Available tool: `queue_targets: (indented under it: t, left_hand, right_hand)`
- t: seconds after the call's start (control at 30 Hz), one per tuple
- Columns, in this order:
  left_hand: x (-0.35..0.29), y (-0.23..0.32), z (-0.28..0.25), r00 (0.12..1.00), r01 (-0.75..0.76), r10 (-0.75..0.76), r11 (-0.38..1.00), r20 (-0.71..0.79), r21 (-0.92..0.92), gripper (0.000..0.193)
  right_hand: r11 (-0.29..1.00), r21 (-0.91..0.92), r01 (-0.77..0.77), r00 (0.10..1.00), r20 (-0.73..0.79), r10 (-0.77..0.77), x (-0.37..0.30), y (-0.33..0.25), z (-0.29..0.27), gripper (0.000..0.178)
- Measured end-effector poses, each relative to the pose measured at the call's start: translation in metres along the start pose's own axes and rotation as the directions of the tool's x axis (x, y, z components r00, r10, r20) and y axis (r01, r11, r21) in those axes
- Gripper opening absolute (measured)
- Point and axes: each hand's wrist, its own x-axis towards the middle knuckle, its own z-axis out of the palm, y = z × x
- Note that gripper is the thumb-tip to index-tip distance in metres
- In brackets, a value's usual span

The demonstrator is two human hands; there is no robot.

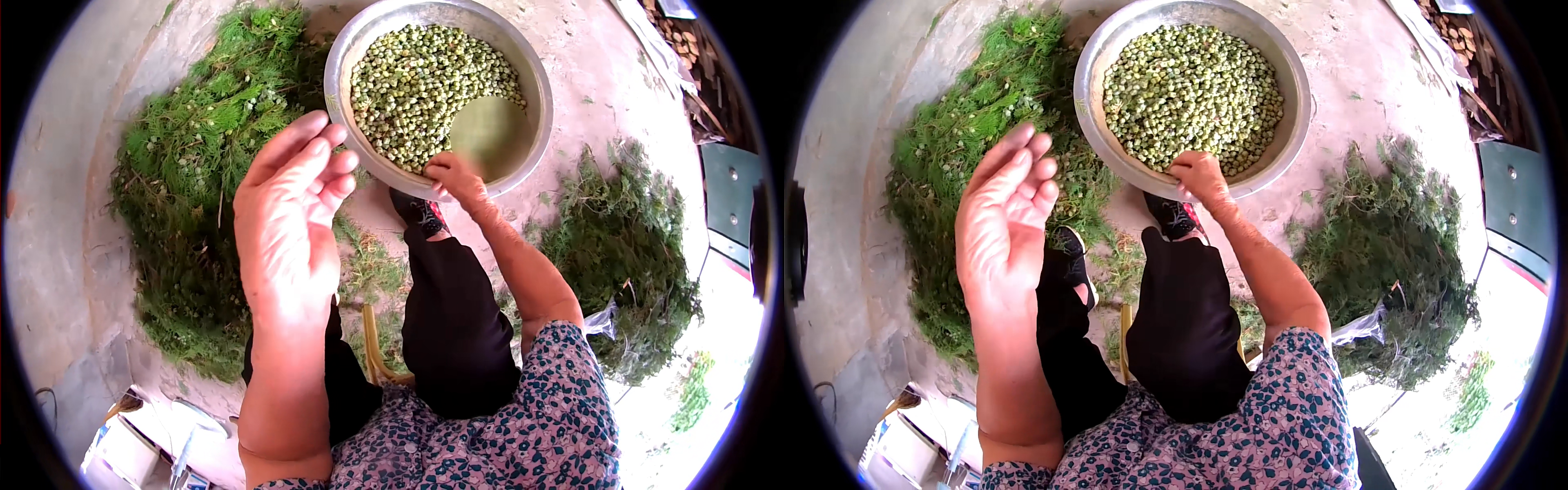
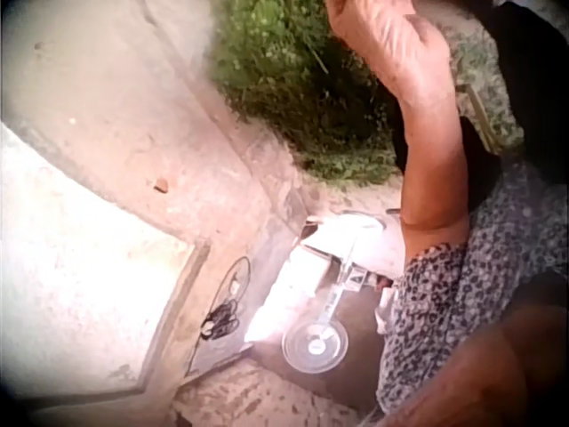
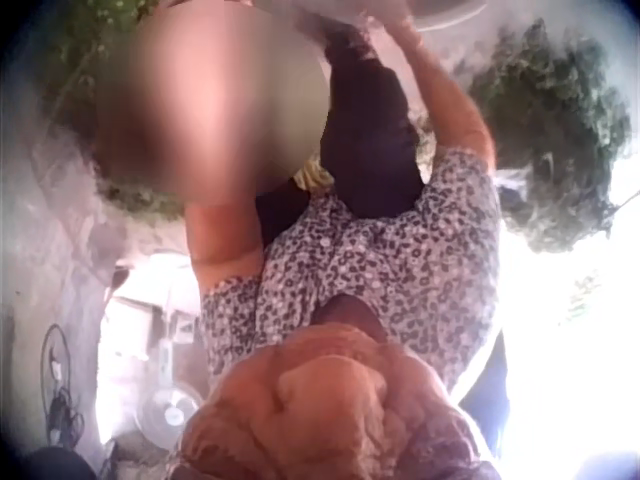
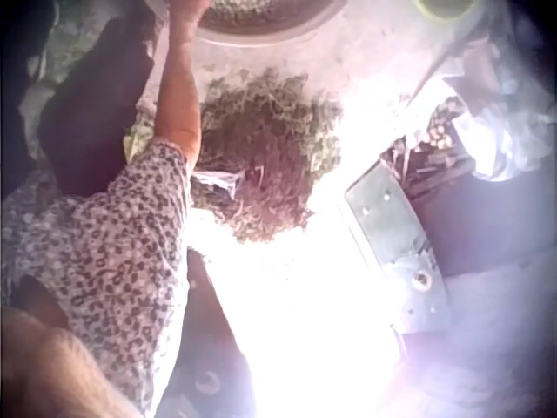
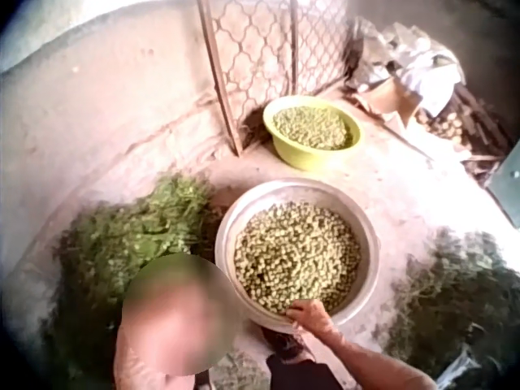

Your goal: The person picks small green pods or seeds from a pile of leafy branches by hand and places them into a large metal bowl.

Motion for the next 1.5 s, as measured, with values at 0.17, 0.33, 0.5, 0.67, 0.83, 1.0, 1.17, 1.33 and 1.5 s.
queue_targets:
  t: [0.17,0.33,0.5,0.67,0.83,1.0,1.17,1.33,1.5]
  left_hand:
    - [0.004,0.013,-0.02,0.995,0.001,-0.009,0.996,-0.095,-0.084,0.017]
    - [0.0,0.017,-0.021,0.992,0.025,-0.034,0.997,-0.119,-0.076,0.02]
    - [0.0,0.017,-0.019,0.992,0.028,-0.039,0.995,-0.122,-0.096,0.019]
    - [0.003,0.018,-0.014,0.988,0.048,-0.058,0.996,-0.146,-0.071,0.02]
    - [0.003,0.015,-0.01,0.983,0.039,-0.05,0.997,-0.177,-0.063,0.019]
    - [0.004,0.014,-0.015,0.992,0.032,-0.042,0.996,-0.119,-0.083,0.017]
    - [-0.001,0.014,-0.014,0.991,0.018,-0.028,0.997,-0.128,-0.081,0.017]
    - [-0.001,0.018,-0.017,0.989,0.041,-0.052,0.996,-0.139,-0.079,0.018]
    - [0.0,0.014,-0.015,0.994,0.053,-0.062,0.993,-0.088,-0.101,0.02]
  right_hand:
    - [0.9,-0.304,0.313,0.918,-0.146,-0.369,0.063,0.009,0.02,0.017]
    - [0.61,-0.661,0.438,0.879,0.171,-0.445,0.118,-0.02,0.054,0.026]
    - [0.359,-0.844,0.399,0.914,0.336,-0.226,0.137,-0.039,0.082,0.024]
    - [0.611,-0.595,0.521,0.828,0.178,-0.532,0.134,-0.012,0.051,0.019]
    - [0.951,0.271,0.147,0.985,0.047,-0.165,0.057,-0.069,0.023,0.032]
    - [0.977,0.153,0.148,0.946,0.268,-0.185,-0.004,-0.083,0.024,0.031]
    - [0.967,-0.154,0.201,0.894,0.432,-0.117,0.005,-0.054,0.023,0.019]
    - [0.463,-0.73,0.503,0.759,0.117,-0.64,0.071,-0.035,0.043,0.022]
    - [0.115,-0.925,0.361,0.888,0.303,-0.346,0.113,-0.029,0.062,0.031]
